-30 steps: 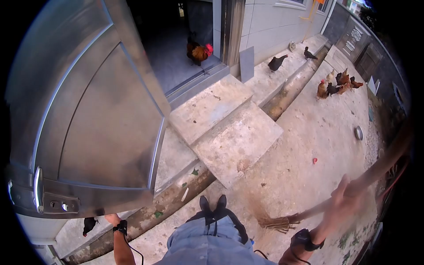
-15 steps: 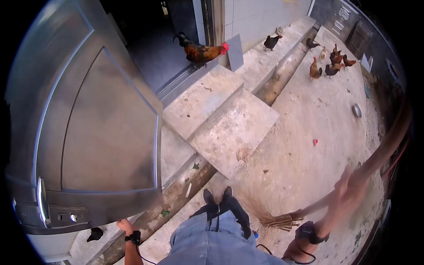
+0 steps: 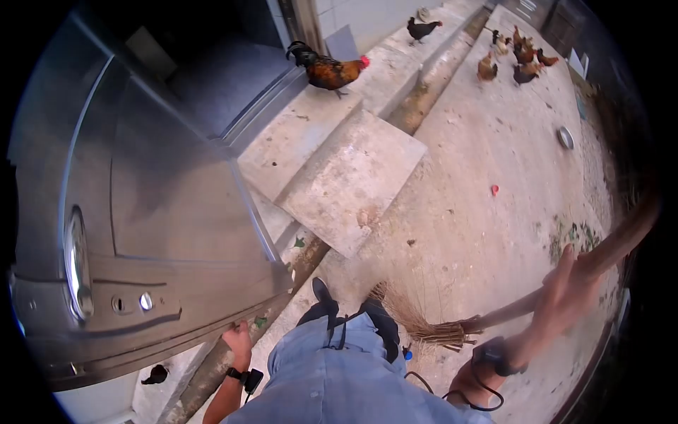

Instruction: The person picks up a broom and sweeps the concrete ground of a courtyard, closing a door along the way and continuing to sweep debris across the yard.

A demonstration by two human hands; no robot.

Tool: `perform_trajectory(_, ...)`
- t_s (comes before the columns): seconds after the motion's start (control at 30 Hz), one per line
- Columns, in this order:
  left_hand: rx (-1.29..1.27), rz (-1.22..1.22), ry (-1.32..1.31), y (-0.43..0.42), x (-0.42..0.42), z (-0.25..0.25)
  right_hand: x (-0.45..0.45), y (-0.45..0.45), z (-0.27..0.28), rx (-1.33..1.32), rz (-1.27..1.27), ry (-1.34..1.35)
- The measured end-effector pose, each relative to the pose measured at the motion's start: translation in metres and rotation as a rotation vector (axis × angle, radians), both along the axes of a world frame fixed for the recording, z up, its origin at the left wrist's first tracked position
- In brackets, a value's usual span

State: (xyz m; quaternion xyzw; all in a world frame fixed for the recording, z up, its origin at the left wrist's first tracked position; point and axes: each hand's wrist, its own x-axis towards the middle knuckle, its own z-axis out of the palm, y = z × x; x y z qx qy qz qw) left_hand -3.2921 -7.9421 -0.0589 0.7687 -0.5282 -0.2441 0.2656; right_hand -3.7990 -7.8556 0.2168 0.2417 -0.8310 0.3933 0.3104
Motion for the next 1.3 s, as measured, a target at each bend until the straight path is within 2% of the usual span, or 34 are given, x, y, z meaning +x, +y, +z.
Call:
perform_trajectory(0.03,-0.001,-0.017,-0.004,-0.007,-0.018,-0.001,-0.016,0.01,-0.004,0.02,-0.062,0.041)
perform_trajectory(0.1,0.239,-0.199,-0.102,-0.017,-0.051,-0.004,-0.034,0.036,-0.006,0.011,-0.088,-0.043)
perform_trajectory(0.2,0.181,-0.47,-0.299,-0.047,-0.134,0.021,-0.04,0.064,-0.002,-0.074,-0.108,-0.077)
perform_trajectory(0.23,0.079,-0.59,-0.307,-0.067,-0.157,0.007,-0.051,0.073,-0.013,-0.077,-0.125,-0.073)
perform_trajectory(0.3,-0.435,-0.693,-0.224,-0.096,-0.199,-0.02,-0.067,0.114,-0.025,-0.084,-0.155,-0.039)
perform_trajectory(0.33,-0.154,-0.703,-0.213,-0.108,-0.226,-0.009,-0.043,0.098,-0.006,-0.204,-0.131,-0.187)
perform_trajectory(0.37,0.131,-0.702,-0.202,-0.121,-0.251,0.0,-0.046,0.109,-0.009,-0.196,-0.143,-0.187)
perform_trajectory(0.43,0.067,-0.877,-0.123,-0.152,-0.28,-0.035,-0.049,0.131,-0.014,-0.086,-0.23,-0.065)
perform_trajectory(0.47,0.079,-0.887,-0.124,-0.156,-0.294,-0.037,-0.044,0.132,-0.011,-0.123,-0.249,-0.065)
perform_trajectory(0.53,-0.045,-0.91,0.311,-0.146,-0.324,-0.046,-0.043,0.15,-0.01,-0.117,-0.356,-0.077)
perform_trajectory(0.57,-0.034,-0.914,0.313,-0.134,-0.333,-0.052,-0.042,0.152,-0.007,-0.13,-0.394,-0.075)
perform_trajectory(0.6,0.17,-0.912,0.357,-0.12,-0.339,-0.059,-0.038,0.15,-0.004,-0.233,-0.419,-0.131)
perform_trajectory(0.63,0.373,-0.902,0.398,-0.105,-0.344,-0.064,-0.039,0.153,-0.004,-0.223,-0.497,-0.111)
perform_trajectory(0.7,0.673,-0.927,0.61,-0.06,-0.348,-0.078,-0.032,0.15,-0.003,-0.223,-0.372,-0.047)
perform_trajectory(0.77,1.04,-1.25,0.576,-0.024,-0.358,-0.046,-0.024,0.141,0.005,-0.245,-0.445,-0.056)
perform_trajectory(0.8,1.108,-1.341,0.57,-0.006,-0.363,-0.038,-0.024,0.138,0.008,-0.282,-0.502,-0.061)
perform_trajectory(0.83,1.174,-1.431,0.562,0.009,-0.369,-0.03,-0.025,0.149,0.007,-0.305,-0.409,-0.021)
perform_trajectory(0.9,1.234,-1.606,0.623,0.033,-0.383,-0.003,-0.027,0.153,0.015,-0.279,-0.38,0.089)
perform_trajectory(0.97,1.345,-1.717,0.829,0.06,-0.398,0.018,-0.025,0.152,0.025,-0.312,-0.34,0.119)
perform_trajectory(1.03,1.466,-1.785,0.827,0.08,-0.412,0.061,-0.023,0.16,0.033,-0.33,-0.224,0.158)
perform_trajectory(1.1,1.319,-1.987,0.926,0.101,-0.426,0.081,-0.02,0.171,0.042,-0.38,-0.155,0.128)
perform_trajectory(1.17,1.266,-1.992,0.92,0.107,-0.439,0.097,-0.024,0.192,0.055,-0.335,-0.019,0.041)
perform_trajectory(1.2,1.272,-1.98,0.918,0.11,-0.444,0.095,-0.024,0.179,0.047,-0.374,-0.107,0.259)
perform_trajectory(1.23,1.253,-1.975,0.912,0.11,-0.447,0.099,-0.023,0.178,0.053,-0.418,0.028,0.195)
perform_trajectory(1.27,1.356,-1.886,0.961,0.11,-0.449,0.103,-0.02,0.173,0.059,-0.465,0.157,0.123)
perform_trajectory(1.3,1.455,-1.794,1.009,0.109,-0.451,0.106,-0.016,0.159,0.049,-0.562,-0.055,0.293)
